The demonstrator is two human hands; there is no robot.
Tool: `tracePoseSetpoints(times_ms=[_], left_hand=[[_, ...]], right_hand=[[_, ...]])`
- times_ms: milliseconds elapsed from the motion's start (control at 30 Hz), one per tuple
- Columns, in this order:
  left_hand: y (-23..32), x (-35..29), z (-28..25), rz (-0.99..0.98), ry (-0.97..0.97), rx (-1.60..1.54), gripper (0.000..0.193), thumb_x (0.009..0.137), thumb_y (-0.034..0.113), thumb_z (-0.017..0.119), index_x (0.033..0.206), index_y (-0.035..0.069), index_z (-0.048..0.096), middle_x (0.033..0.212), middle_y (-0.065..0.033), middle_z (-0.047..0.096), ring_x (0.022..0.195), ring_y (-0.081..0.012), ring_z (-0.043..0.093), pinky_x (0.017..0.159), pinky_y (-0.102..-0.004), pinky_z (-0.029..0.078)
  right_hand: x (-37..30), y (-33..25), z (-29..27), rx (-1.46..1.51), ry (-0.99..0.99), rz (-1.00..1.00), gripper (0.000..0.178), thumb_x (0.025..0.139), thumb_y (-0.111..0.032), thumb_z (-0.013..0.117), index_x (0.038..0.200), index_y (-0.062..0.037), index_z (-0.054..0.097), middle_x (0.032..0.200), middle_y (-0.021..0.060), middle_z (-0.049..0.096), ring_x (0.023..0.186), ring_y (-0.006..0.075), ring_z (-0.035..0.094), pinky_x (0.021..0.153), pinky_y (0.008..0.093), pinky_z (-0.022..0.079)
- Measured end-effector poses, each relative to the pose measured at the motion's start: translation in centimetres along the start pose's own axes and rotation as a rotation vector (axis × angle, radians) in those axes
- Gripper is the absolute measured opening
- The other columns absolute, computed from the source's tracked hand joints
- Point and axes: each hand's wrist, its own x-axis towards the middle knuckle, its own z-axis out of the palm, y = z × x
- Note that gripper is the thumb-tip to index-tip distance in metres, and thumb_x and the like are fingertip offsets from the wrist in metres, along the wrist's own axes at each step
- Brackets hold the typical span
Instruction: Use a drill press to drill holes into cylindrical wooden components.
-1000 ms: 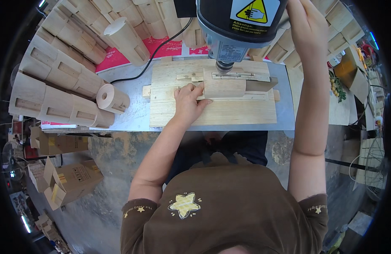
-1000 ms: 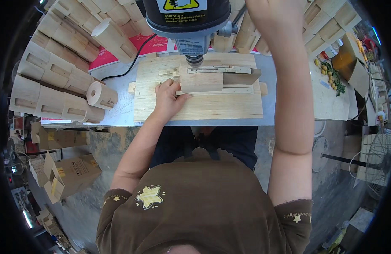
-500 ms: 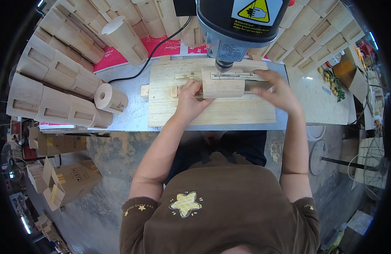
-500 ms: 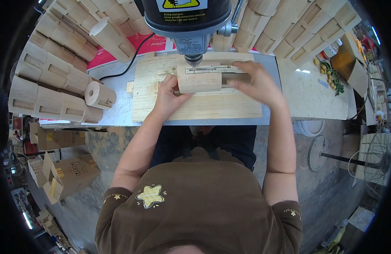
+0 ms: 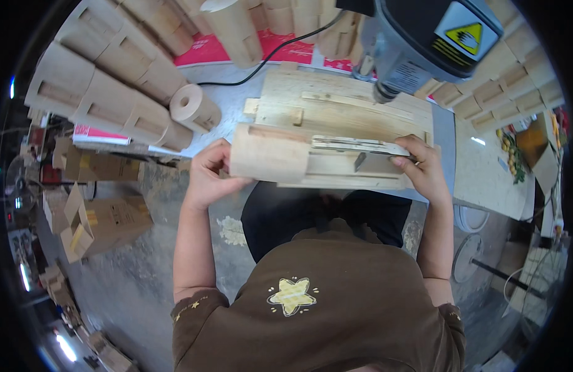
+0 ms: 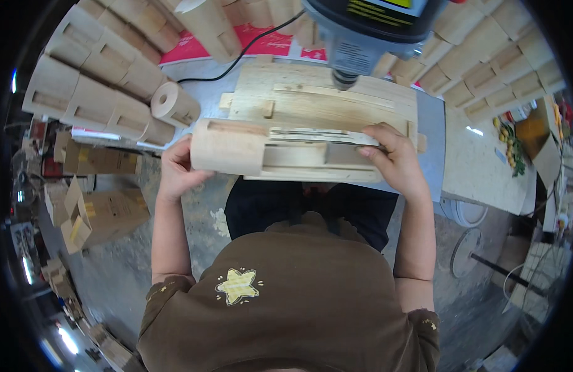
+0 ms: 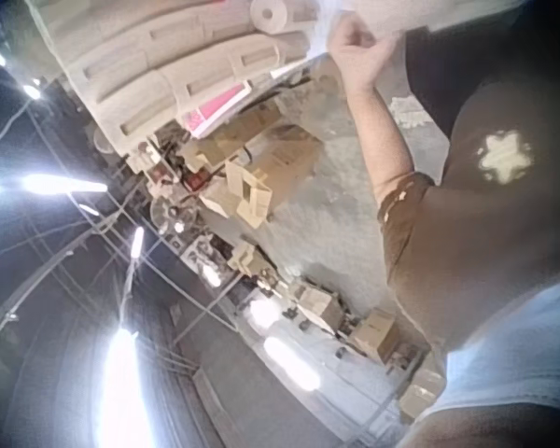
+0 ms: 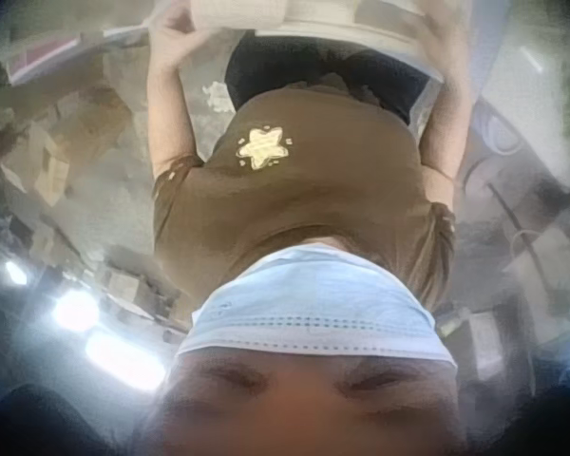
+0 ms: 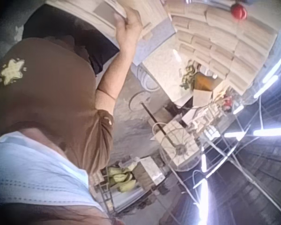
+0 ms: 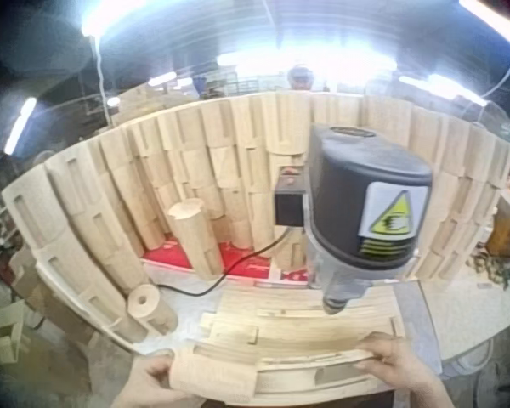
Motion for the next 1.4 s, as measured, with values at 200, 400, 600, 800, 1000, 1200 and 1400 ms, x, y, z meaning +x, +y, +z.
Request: tracePoseSetpoints(times_ms=[200, 400, 600, 800, 1000, 1200, 1400], left_hand=[[1.4, 0.1, -1.5, -0.409, 0.427, -0.397, 0.017, 0.076, 0.016, 0.073, 0.079, 0.002, 0.063, 0.064, 0.0027, 0.056, 0.050, -0.0017, 0.045, 0.045, -0.0165, 0.033], [2.1, 1.3, 1.6, -0.597, 0.421, -0.461, 0.030, 0.079, 0.029, 0.072, 0.066, 0.005, 0.058, 0.054, 0.0003, 0.052, 0.037, -0.0036, 0.037, 0.033, -0.0193, 0.024], [1.6, 1.7, 4.0, -0.607, 0.289, -0.342, 0.033, 0.078, 0.030, 0.073, 0.064, 0.005, 0.057, 0.052, 0.0007, 0.051, 0.037, -0.0034, 0.037, 0.034, -0.0191, 0.027], [1.1, 2.8, 6.9, -0.585, 0.207, -0.411, 0.033, 0.080, 0.033, 0.073, 0.072, 0.003, 0.060, 0.058, 0.0006, 0.054, 0.044, -0.0025, 0.041, 0.038, -0.0179, 0.031], [0.6, 4.1, 11.3, -0.281, -0.082, -0.382, 0.046, 0.076, 0.020, 0.076, 0.112, -0.002, 0.056, 0.095, -0.0030, 0.061, 0.075, -0.0079, 0.056, 0.066, -0.0213, 0.047], [-0.3, 5.1, 12.7, 0.225, -0.027, 0.450, 0.059, 0.064, 0.015, 0.080, 0.115, -0.001, 0.055, 0.098, -0.0110, 0.060, 0.092, -0.0263, 0.056, 0.080, -0.0370, 0.047], [-2.7, 7.2, 14.7, 0.311, 0.066, 0.569, 0.062, 0.060, 0.022, 0.080, 0.115, 0.006, 0.058, 0.095, -0.0091, 0.058, 0.089, -0.0292, 0.052, 0.082, -0.0389, 0.040]], right_hand=[[0.4, 1.5, -0.6, -0.083, 0.027, -0.060, 0.027, 0.075, 0.005, 0.064, 0.102, 0.0043, 0.059, 0.094, 0.0118, 0.060, 0.087, 0.0218, 0.057, 0.078, 0.0281, 0.044], [0.4, 1.7, 0.8, -0.006, 0.024, -0.073, 0.028, 0.074, 0.005, 0.065, 0.102, 0.0040, 0.059, 0.094, 0.0107, 0.059, 0.088, 0.0213, 0.056, 0.079, 0.0276, 0.044], [0.2, 2.1, 0.1, -0.008, 0.014, -0.084, 0.027, 0.075, 0.003, 0.065, 0.102, 0.0029, 0.059, 0.095, 0.0106, 0.059, 0.090, 0.0224, 0.056, 0.080, 0.0285, 0.044], [0.2, 1.8, 0.0, -0.024, 0.012, -0.072, 0.026, 0.077, 0.002, 0.064, 0.102, 0.0028, 0.059, 0.097, 0.0109, 0.059, 0.093, 0.0243, 0.056, 0.082, 0.0294, 0.044], [0.0, 2.3, 0.1, -0.075, 0.105, -0.093, 0.028, 0.075, 0.001, 0.067, 0.102, 0.0026, 0.059, 0.098, 0.0127, 0.059, 0.092, 0.0260, 0.057, 0.082, 0.0308, 0.044], [-1.2, 4.8, -1.5, -0.269, 0.318, -0.074, 0.036, 0.067, 0.001, 0.073, 0.100, 0.0004, 0.060, 0.093, 0.0139, 0.062, 0.090, 0.0306, 0.058, 0.079, 0.0345, 0.046], [0.7, 4.7, -2.3, -0.310, 0.394, -0.050, 0.036, 0.067, -0.001, 0.074, 0.101, -0.0007, 0.060, 0.095, 0.0130, 0.063, 0.089, 0.0303, 0.059, 0.078, 0.0347, 0.047]])
